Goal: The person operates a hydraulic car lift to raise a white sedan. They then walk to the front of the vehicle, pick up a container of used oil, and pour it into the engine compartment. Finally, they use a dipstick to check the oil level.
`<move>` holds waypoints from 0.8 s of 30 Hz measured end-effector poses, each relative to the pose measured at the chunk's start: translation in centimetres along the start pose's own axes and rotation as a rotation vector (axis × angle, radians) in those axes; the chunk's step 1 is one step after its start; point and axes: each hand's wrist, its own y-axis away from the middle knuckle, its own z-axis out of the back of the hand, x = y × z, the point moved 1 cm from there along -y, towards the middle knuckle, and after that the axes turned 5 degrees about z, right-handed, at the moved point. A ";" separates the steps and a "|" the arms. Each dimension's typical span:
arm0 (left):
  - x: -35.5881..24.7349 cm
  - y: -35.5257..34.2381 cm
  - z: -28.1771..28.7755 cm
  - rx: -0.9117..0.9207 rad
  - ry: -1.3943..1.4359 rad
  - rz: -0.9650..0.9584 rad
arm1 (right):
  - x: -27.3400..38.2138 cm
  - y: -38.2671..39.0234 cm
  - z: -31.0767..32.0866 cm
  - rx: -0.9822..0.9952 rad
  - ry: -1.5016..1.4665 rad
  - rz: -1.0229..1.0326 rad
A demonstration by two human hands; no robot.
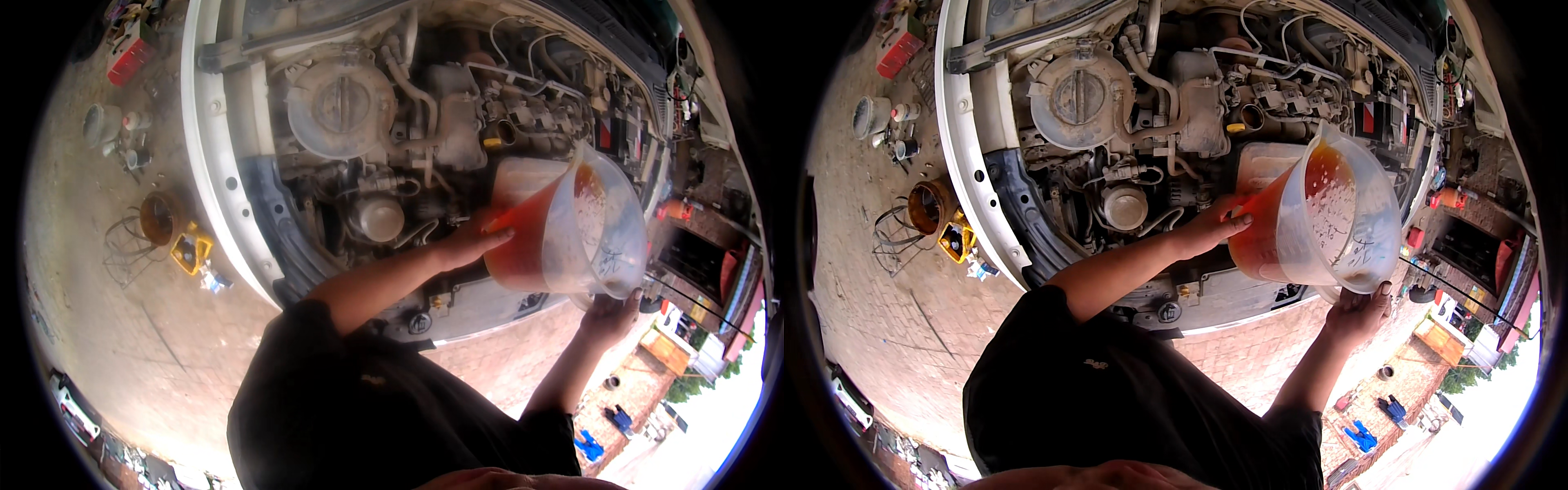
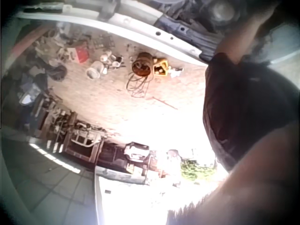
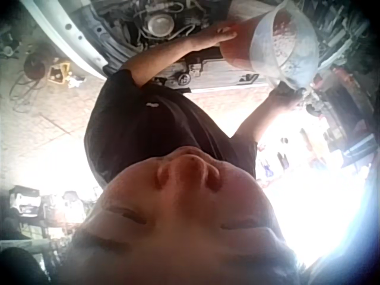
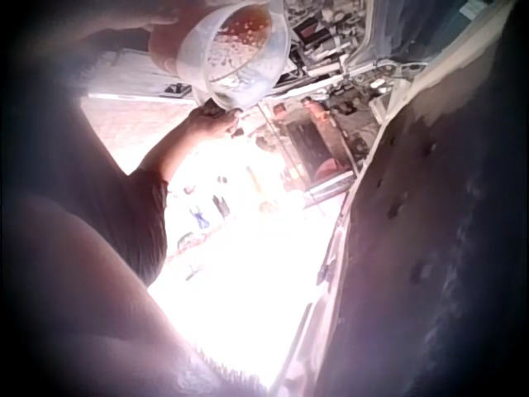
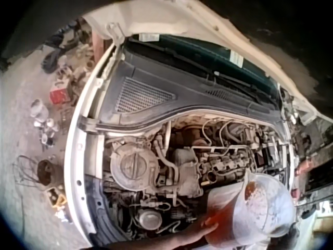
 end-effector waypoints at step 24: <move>-0.7 -0.1 -0.1 0.035 0.052 -0.035 | 0.5 -0.8 -1.1 0.093 0.025 -0.004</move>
